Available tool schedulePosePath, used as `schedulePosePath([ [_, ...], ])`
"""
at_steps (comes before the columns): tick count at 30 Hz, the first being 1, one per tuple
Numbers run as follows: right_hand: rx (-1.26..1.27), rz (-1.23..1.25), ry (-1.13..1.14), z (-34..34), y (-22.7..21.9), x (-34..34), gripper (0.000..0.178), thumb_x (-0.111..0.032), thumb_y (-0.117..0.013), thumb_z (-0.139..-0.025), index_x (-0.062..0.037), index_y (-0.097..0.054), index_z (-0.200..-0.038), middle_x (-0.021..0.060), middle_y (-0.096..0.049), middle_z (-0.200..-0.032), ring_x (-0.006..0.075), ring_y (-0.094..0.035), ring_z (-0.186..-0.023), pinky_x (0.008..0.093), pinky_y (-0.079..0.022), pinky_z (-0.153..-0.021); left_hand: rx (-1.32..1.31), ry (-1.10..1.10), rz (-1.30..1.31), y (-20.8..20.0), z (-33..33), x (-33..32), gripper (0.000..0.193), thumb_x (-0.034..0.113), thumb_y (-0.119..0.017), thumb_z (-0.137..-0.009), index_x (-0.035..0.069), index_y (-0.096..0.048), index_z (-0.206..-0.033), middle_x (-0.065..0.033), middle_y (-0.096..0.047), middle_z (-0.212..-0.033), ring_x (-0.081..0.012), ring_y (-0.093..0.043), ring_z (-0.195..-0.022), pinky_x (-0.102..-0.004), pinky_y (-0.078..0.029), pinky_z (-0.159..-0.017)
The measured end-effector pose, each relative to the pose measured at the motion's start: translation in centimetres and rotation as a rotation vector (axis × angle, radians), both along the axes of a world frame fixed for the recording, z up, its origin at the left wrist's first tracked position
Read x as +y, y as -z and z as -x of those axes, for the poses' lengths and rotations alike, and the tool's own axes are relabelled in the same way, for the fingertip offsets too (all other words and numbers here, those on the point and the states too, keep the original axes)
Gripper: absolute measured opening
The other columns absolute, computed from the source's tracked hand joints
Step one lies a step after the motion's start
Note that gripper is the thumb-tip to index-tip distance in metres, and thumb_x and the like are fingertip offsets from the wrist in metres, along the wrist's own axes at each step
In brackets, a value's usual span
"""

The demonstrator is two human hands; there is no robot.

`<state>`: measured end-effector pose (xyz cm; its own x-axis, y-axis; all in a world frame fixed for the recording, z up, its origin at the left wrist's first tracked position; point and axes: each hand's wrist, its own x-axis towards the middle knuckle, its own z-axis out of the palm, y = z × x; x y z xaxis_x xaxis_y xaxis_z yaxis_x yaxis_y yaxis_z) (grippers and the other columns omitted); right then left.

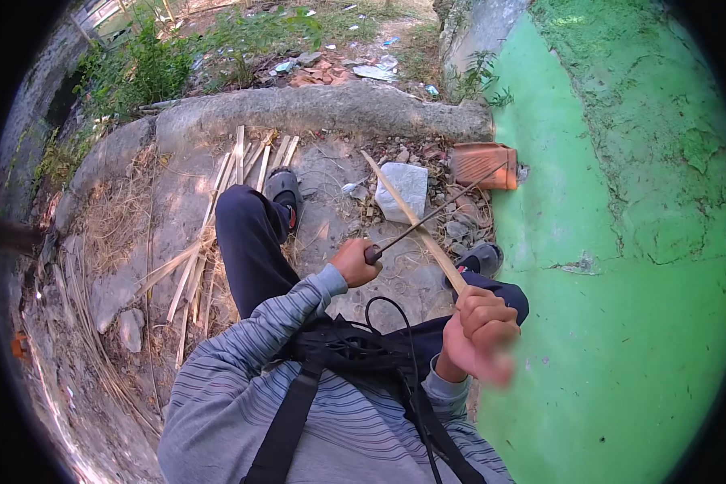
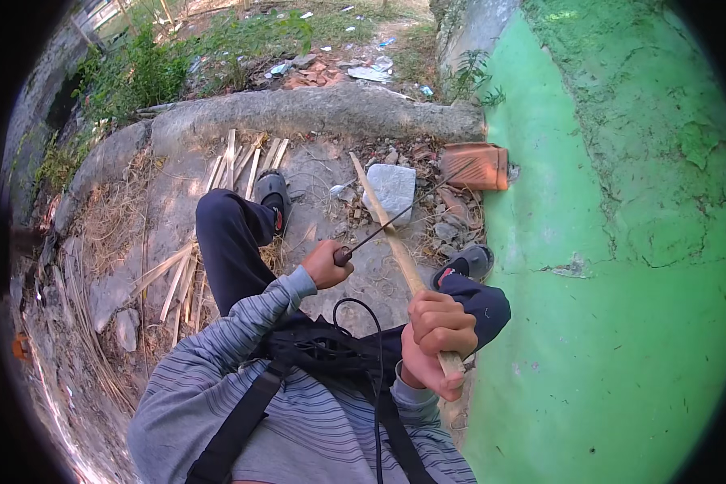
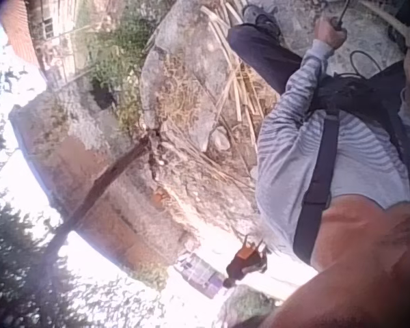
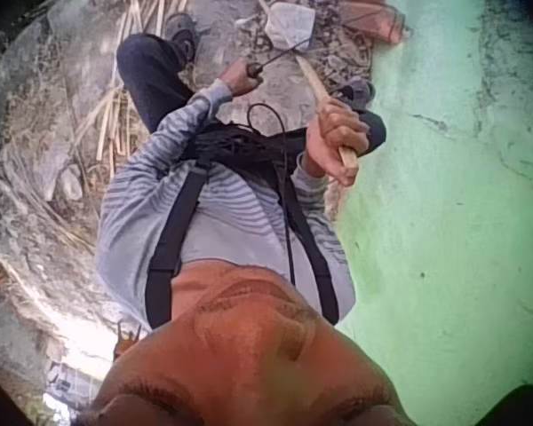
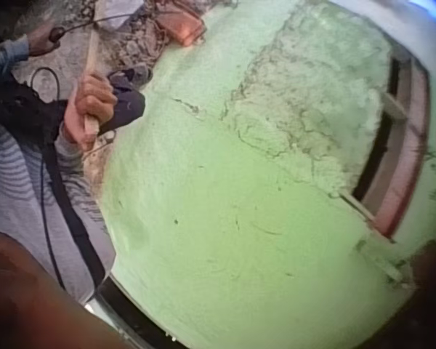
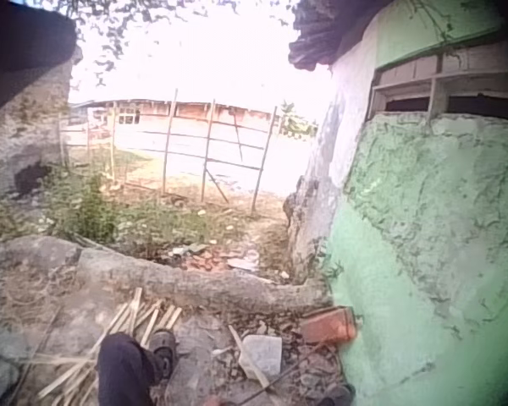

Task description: The person shaves bamboo strips using a knife, bends and splits the strip by hand, and trims it down with the blade.

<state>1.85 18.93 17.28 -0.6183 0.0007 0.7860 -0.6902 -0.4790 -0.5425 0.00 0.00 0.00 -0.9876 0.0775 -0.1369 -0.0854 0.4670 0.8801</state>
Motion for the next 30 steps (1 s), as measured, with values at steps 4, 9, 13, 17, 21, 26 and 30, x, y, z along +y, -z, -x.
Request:
schedulePosePath([
  [4, -0.049, 0.066, 0.080, 0.9, 0.1, 1.2, 0.057, -0.050, -0.042, -0.087, -0.0099, -0.023, -0.051, -0.0028, -0.020, -0.043, 0.0103, -0.014, -0.040, 0.0299, -0.016, -0.046, 0.072, -0.007, -0.010, 1.2, 2.2, 1.5, 0.027, 0.018, -0.068, -0.071, -0.003, -0.052, -0.064, -0.0232, -0.052, -0.060, -0.0404, -0.054, -0.062, -0.0488, -0.043, -0.062],
  [9, -0.140, 0.146, 0.176, 1.0, 0.7, 3.1, 0.054, -0.049, -0.041, -0.087, -0.0116, -0.022, -0.053, -0.0019, -0.018, -0.044, 0.0105, -0.012, -0.042, 0.0310, -0.016, -0.047, 0.021, 0.006, -0.055, -0.3, 1.4, 3.3, 0.027, 0.018, -0.067, -0.070, -0.002, -0.051, -0.064, -0.0230, -0.052, -0.060, -0.0410, -0.053, -0.061, -0.0481, -0.043, -0.062],
  [13, -0.103, 0.094, 0.111, 0.9, 0.8, 3.3, 0.054, -0.052, -0.037, -0.088, -0.0129, -0.020, -0.056, -0.0016, -0.017, -0.046, 0.0117, -0.011, -0.047, 0.0326, -0.014, -0.051, 0.126, 0.049, -0.074, -2.7, -0.1, 3.1, 0.025, 0.016, -0.064, -0.070, -0.003, -0.048, -0.064, -0.0252, -0.048, -0.060, -0.0433, -0.051, -0.059, -0.0488, -0.041, -0.060],
  [17, -0.088, 0.097, 0.100, 0.5, 0.8, 3.2, 0.054, -0.051, -0.039, -0.088, -0.0122, -0.021, -0.055, -0.0012, -0.018, -0.045, 0.0115, -0.011, -0.045, 0.0325, -0.016, -0.050, 0.109, 0.081, -0.059, -1.9, 0.4, 3.1, 0.024, 0.015, -0.063, -0.070, -0.003, -0.047, -0.065, -0.0260, -0.047, -0.060, -0.0464, -0.051, -0.061, -0.0496, -0.040, -0.059],
  [21, -0.145, 0.193, 0.175, 1.1, 0.9, 4.2, 0.054, -0.050, -0.039, -0.088, -0.0118, -0.022, -0.054, -0.0008, -0.019, -0.045, 0.0115, -0.012, -0.045, 0.0320, -0.018, -0.050, 0.121, 0.098, -0.001, -2.5, 1.0, 3.9, 0.022, 0.015, -0.062, -0.070, -0.003, -0.050, -0.065, -0.0264, -0.050, -0.062, -0.0491, -0.052, -0.067, -0.0514, -0.042, -0.062],
  [26, -0.136, 0.174, 0.165, 0.6, 1.5, 4.6, 0.054, -0.050, -0.039, -0.088, -0.0114, -0.021, -0.055, -0.0011, -0.019, -0.045, 0.0114, -0.012, -0.045, 0.0319, -0.017, -0.049, 0.108, 0.099, -0.034, -5.1, -0.8, 4.0, 0.022, 0.016, -0.063, -0.070, -0.003, -0.053, -0.066, -0.0273, -0.052, -0.065, -0.0490, -0.055, -0.069, -0.0528, -0.043, -0.064],
  [30, -0.069, 0.095, 0.101, 0.7, 0.9, 3.1, 0.055, -0.051, -0.041, -0.088, -0.0115, -0.022, -0.054, -0.0016, -0.019, -0.045, 0.0114, -0.013, -0.043, 0.0317, -0.015, -0.049, 0.127, 0.127, -0.012, -5.7, -0.7, 3.1, 0.021, 0.015, -0.063, -0.070, -0.003, -0.054, -0.066, -0.0269, -0.054, -0.066, -0.0478, -0.056, -0.070, -0.0520, -0.043, -0.064],
])
